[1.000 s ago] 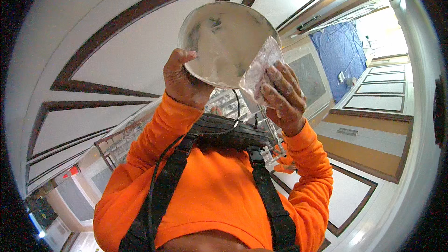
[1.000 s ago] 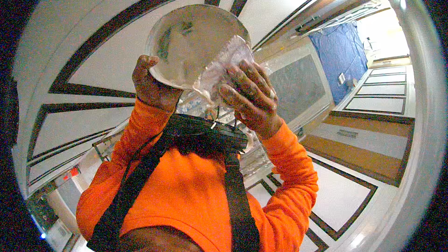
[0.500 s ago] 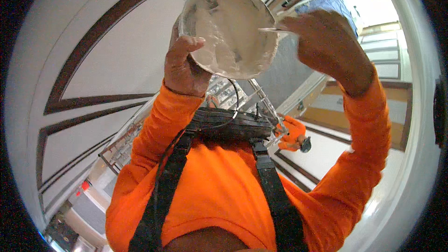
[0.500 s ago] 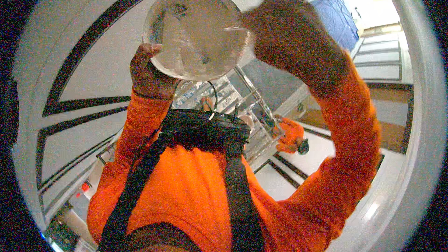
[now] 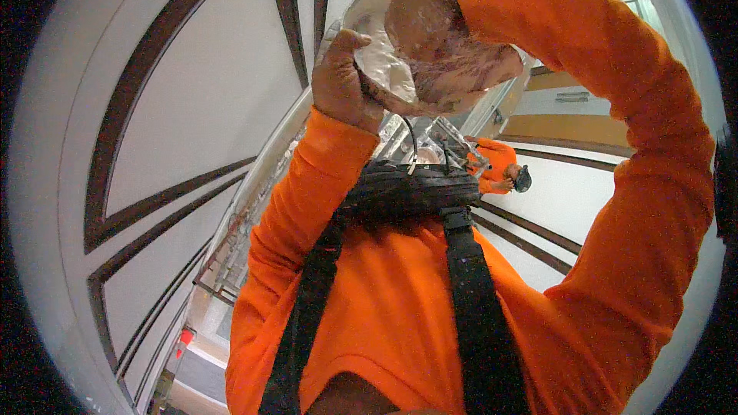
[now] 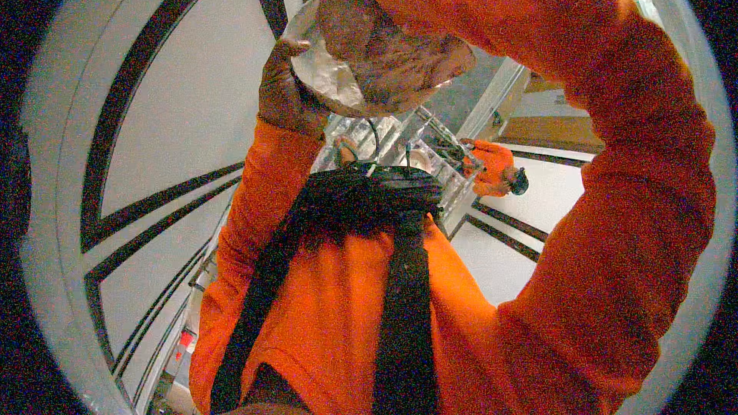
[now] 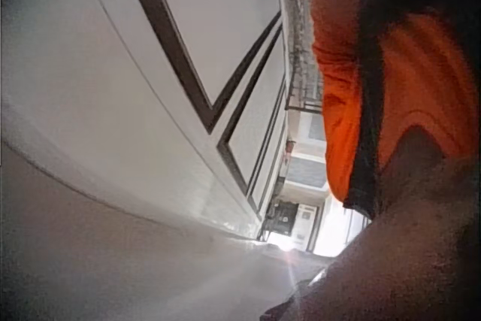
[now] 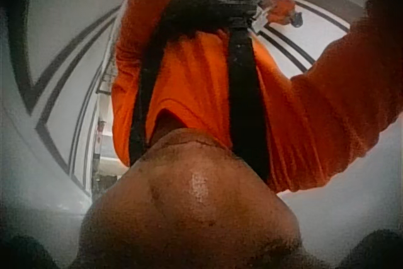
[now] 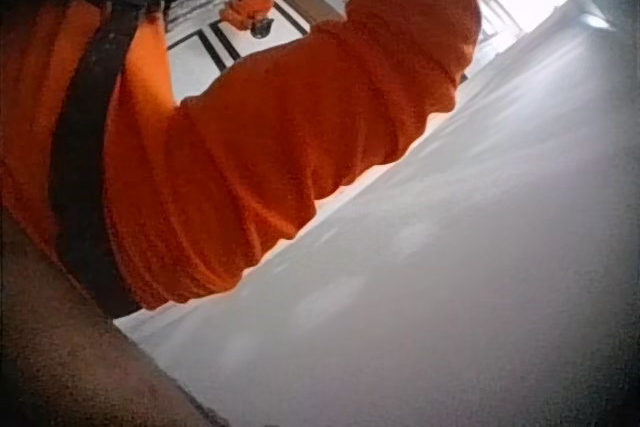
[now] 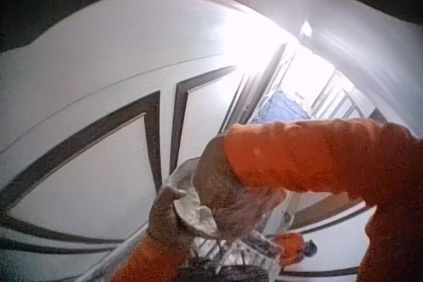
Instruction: The person scoops drywall compound from a pan with a taping knife and spreads it along the top edge of a wall where it meets the ceiling.
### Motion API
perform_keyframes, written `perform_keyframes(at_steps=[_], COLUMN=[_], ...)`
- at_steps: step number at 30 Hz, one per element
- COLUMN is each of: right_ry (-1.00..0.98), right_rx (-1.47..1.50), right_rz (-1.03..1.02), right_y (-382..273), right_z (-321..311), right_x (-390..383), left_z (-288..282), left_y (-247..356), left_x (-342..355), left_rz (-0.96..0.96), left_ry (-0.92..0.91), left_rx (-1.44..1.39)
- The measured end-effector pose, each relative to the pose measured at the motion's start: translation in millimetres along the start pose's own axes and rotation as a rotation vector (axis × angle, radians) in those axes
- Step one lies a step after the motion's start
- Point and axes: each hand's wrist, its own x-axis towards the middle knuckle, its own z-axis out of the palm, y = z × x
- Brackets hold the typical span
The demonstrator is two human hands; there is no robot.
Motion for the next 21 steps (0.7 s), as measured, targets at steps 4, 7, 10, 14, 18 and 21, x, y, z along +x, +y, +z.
perform_keyframes(at_steps=[4, 7, 10, 14, 18, 21], right_ry=[0.034, 0.137, 0.282, 0.593, 0.7, 0.499], right_rx=[0.232, 0.432, 0.691, 0.425, 0.161, 0.125], right_rz=[-0.039, -0.079, -0.013, 0.115, 0.245, 0.257], right_y=[30.3, 61.0, 74.0, 26.5, -4.4, -22.6], right_z=[4.2, 6.0, 45.9, 29.1, 21.1, 17.1], right_x=[15.5, 19.0, 0.4, -22.4, 13.7, 1.6], left_z=[-14.9, -24.0, -0.2, 0.7, -9.7, -4.9], left_y=[-10.7, -7.6, -9.2, -9.5, 15.7, 11.8], left_x=[11.2, 7.0, -11.2, -18.8, -14.0, -9.3], left_rz=[0.115, 0.183, 0.016, 0.033, -0.002, 0.015], left_ry=[-0.057, -0.056, -0.076, -0.044, -0.054, -0.073], left_rx=[0.067, 0.094, -0.015, 0.04, 0.086, 0.032])
